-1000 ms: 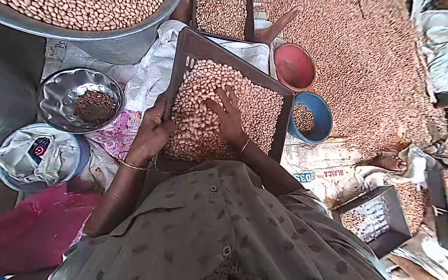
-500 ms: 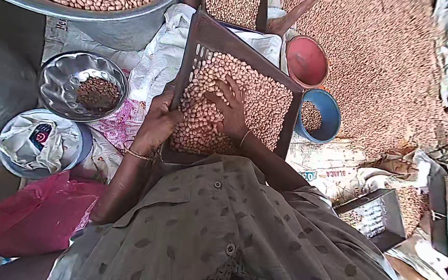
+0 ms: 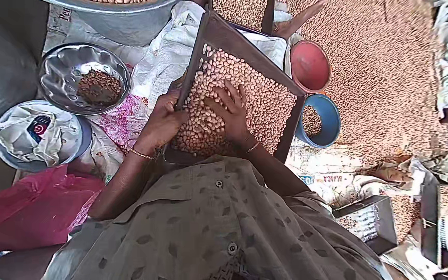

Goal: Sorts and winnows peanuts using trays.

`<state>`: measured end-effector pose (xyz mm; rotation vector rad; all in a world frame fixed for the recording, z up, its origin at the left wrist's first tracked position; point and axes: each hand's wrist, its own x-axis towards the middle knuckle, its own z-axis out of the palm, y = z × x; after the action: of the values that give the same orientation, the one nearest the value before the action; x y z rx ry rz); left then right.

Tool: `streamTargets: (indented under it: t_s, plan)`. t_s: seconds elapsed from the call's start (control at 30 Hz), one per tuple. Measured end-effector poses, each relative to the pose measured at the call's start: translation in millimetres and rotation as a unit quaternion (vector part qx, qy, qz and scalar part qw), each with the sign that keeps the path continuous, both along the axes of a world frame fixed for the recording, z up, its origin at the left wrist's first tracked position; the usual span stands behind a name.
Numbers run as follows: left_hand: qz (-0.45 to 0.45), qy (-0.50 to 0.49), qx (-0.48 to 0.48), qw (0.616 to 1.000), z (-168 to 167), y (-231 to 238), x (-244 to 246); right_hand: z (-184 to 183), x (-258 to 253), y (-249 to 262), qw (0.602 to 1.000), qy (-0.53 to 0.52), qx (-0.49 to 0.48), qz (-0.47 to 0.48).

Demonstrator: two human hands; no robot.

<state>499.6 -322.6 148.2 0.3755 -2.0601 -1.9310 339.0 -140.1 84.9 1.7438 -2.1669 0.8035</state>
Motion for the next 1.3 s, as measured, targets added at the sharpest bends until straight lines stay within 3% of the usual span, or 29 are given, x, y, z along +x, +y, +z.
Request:
streamTargets:
  t_s: [0.07,0.13,0.27,0.33,0.43,0.53,0.6,0.67,0.77,0.83,0.9,0.97,1.03,1.1,1.2,1.3]
  plan:
    - [0.004,0.000,0.017,1.000,-4.4,-4.1,1.1,1.0,-29.9,-11.8,0.994,0.050,-0.009,-0.100]
    - [0.041,-0.041,0.073,0.996,-27.1,-9.9,8.6,-5.4,-53.4,4.6,0.989,0.016,0.048,-0.136]
    - [0.109,-0.101,0.189,0.971,-73.9,-15.9,19.1,-12.4,-32.5,70.3,0.969,-0.179,0.168,0.029]
    - [0.108,-0.105,0.189,0.970,-66.1,-11.7,13.6,-15.7,0.6,72.0,0.958,-0.221,0.169,0.069]
    - [0.050,-0.068,0.091,0.992,-27.7,-7.8,-2.5,-15.4,26.8,29.7,0.987,-0.106,0.099,0.070]
    - [0.000,-0.028,0.017,0.999,0.6,-3.3,-7.2,-3.5,6.4,-10.6,1.000,-0.012,0.007,0.006]
    - [0.008,-0.030,0.027,0.999,-7.8,-7.0,-3.9,-5.0,-24.4,-17.8,0.996,0.028,-0.007,-0.085]
    - [0.041,-0.051,0.101,0.993,-33.4,-11.6,5.1,-10.0,-46.1,1.3,0.992,-0.010,0.049,-0.116]
    - [0.102,-0.094,0.202,0.969,-64.4,-12.9,13.9,-12.5,-37.2,51.3,0.974,-0.171,0.148,0.022]
    - [0.114,-0.109,0.217,0.963,-64.2,-10.3,9.3,-11.8,-7.9,63.5,0.949,-0.240,0.189,0.079]
    - [0.085,-0.096,0.174,0.976,-48.9,-9.9,0.8,-19.4,18.4,45.5,0.960,-0.205,0.154,0.111]
    - [0.037,-0.063,0.097,0.993,-23.3,-6.3,-6.6,-16.2,29.8,14.4,0.984,-0.098,0.079,0.125]
    - [0.007,-0.036,0.045,0.998,-0.3,-1.4,-9.6,-4.5,24.6,-14.3,0.997,-0.010,0.010,0.081]
    - [0.010,-0.024,0.050,0.998,-0.5,-2.8,-7.8,-2.4,-0.7,-32.4,0.999,0.031,-0.030,-0.012]
    - [0.045,-0.060,0.124,0.989,-33.7,-11.5,1.7,-11.2,-47.1,-13.5,0.993,0.006,0.052,-0.107]
    - [0.084,-0.090,0.209,0.970,-68.3,-18.1,7.4,-9.4,-40.2,37.4,0.977,-0.139,0.164,-0.001]
